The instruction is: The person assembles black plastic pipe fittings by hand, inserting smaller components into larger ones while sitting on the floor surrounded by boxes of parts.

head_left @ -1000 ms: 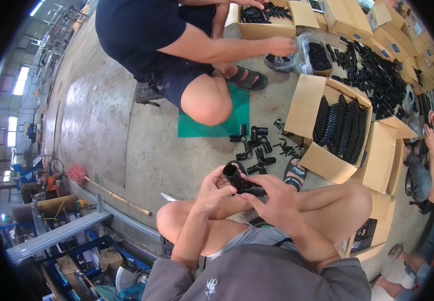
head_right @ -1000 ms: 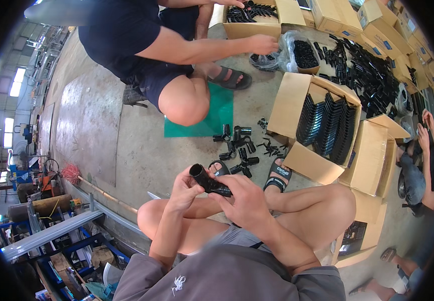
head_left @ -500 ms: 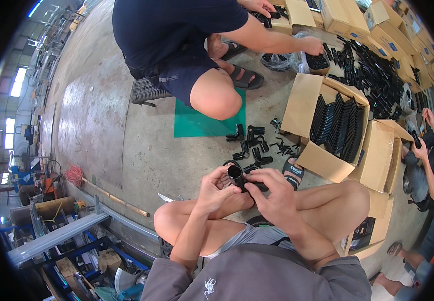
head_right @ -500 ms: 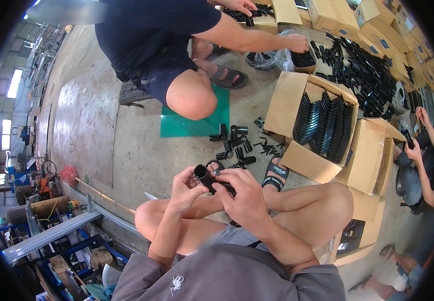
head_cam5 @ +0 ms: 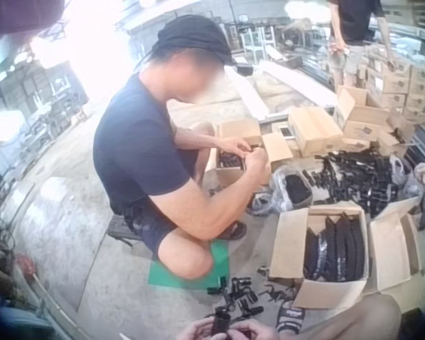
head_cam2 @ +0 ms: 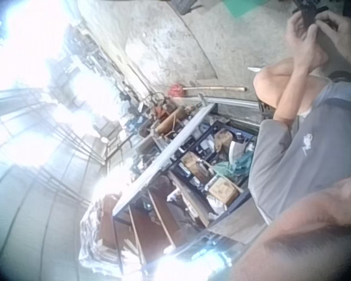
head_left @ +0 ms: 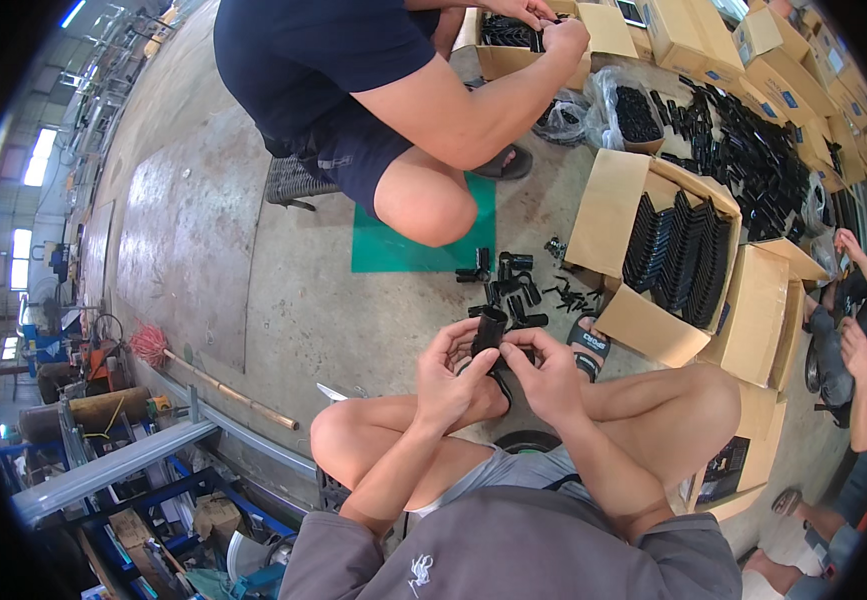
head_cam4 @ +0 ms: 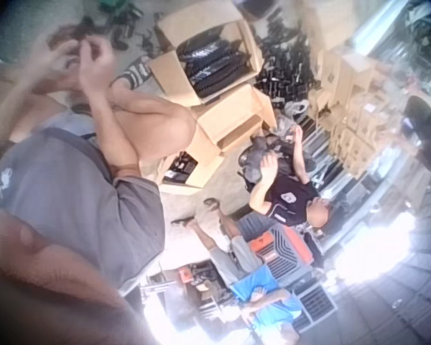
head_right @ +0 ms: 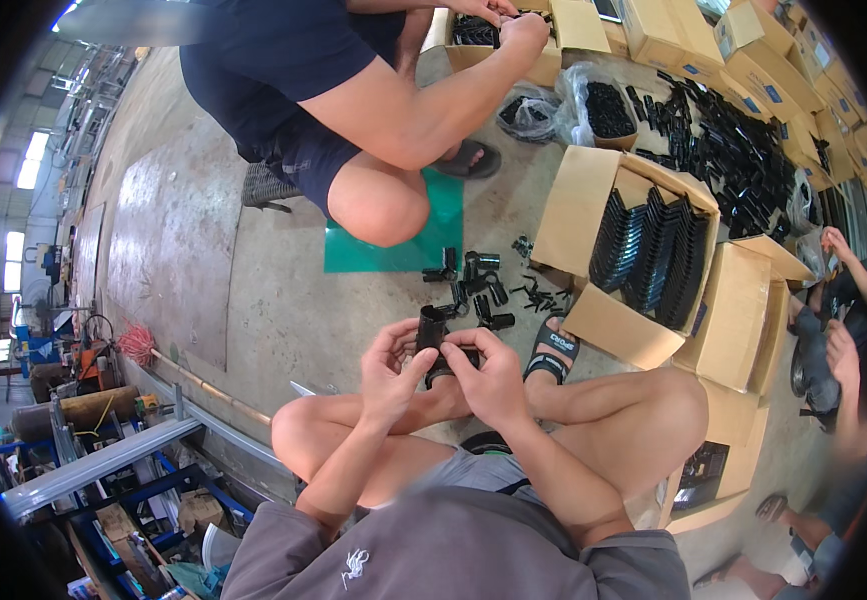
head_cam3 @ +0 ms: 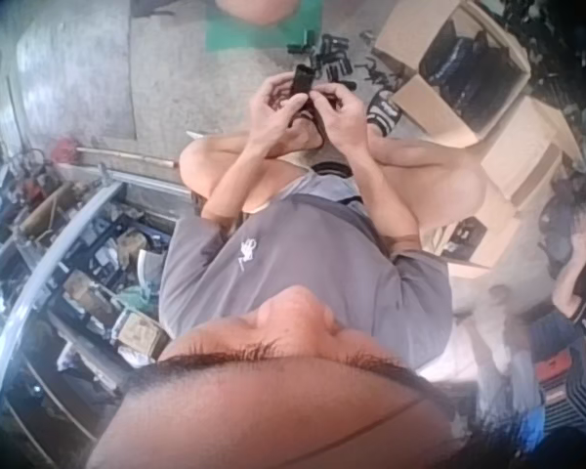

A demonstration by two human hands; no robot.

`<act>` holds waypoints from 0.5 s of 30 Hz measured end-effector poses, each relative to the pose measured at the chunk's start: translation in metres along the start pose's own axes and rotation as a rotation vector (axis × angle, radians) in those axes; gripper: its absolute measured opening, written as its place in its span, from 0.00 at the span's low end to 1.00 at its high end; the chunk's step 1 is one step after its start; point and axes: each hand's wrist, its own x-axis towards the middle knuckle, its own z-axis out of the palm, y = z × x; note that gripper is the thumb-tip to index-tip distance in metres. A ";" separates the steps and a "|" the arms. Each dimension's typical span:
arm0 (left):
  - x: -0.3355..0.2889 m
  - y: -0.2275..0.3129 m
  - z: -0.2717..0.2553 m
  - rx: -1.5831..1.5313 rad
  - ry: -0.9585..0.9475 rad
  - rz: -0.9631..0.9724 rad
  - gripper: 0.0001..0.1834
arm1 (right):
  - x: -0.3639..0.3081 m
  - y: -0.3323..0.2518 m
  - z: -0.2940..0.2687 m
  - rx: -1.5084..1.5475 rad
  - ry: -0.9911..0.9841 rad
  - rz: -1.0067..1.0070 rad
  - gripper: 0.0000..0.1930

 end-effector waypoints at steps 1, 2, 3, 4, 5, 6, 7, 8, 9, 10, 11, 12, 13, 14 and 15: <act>0.001 0.002 0.002 0.047 0.011 0.011 0.25 | 0.003 0.008 -0.001 0.097 -0.024 0.012 0.07; 0.002 0.004 0.004 0.088 0.019 -0.008 0.25 | 0.005 0.017 -0.003 0.190 -0.044 0.021 0.07; 0.003 0.006 0.004 0.130 0.027 -0.026 0.25 | 0.008 0.023 -0.005 0.283 -0.063 0.028 0.08; 0.001 0.005 0.003 0.165 0.035 -0.054 0.25 | 0.008 0.027 -0.004 0.276 -0.078 0.017 0.09; -0.001 0.002 0.000 0.199 0.070 -0.031 0.24 | 0.009 0.030 -0.001 0.270 -0.093 0.005 0.10; -0.004 -0.003 -0.006 0.234 0.106 -0.009 0.23 | 0.010 0.032 0.002 0.263 -0.108 -0.006 0.10; -0.004 0.000 -0.007 0.275 0.144 0.015 0.22 | 0.012 0.034 0.004 0.287 -0.143 0.017 0.11; -0.005 0.003 -0.004 0.374 0.156 0.046 0.22 | 0.013 0.039 0.002 0.340 -0.177 0.054 0.11; -0.009 0.007 0.001 0.472 0.169 0.077 0.22 | 0.014 0.045 -0.002 0.393 -0.211 0.091 0.11; -0.012 0.016 0.004 0.581 0.184 0.107 0.22 | 0.014 0.048 -0.001 0.455 -0.250 0.129 0.11; -0.014 0.021 0.007 0.648 0.178 0.173 0.23 | 0.015 0.049 -0.001 0.553 -0.289 0.158 0.11; -0.016 0.024 0.010 0.714 0.170 0.239 0.24 | 0.014 0.051 0.000 0.604 -0.307 0.168 0.12; -0.017 0.026 0.012 0.772 0.163 0.302 0.24 | 0.013 0.049 0.000 0.649 -0.322 0.183 0.12; -0.019 0.030 0.011 0.820 0.156 0.357 0.25 | 0.012 0.047 0.001 0.694 -0.337 0.198 0.12; -0.020 0.033 0.010 0.867 0.149 0.413 0.25 | 0.009 0.045 0.002 0.689 -0.316 0.196 0.11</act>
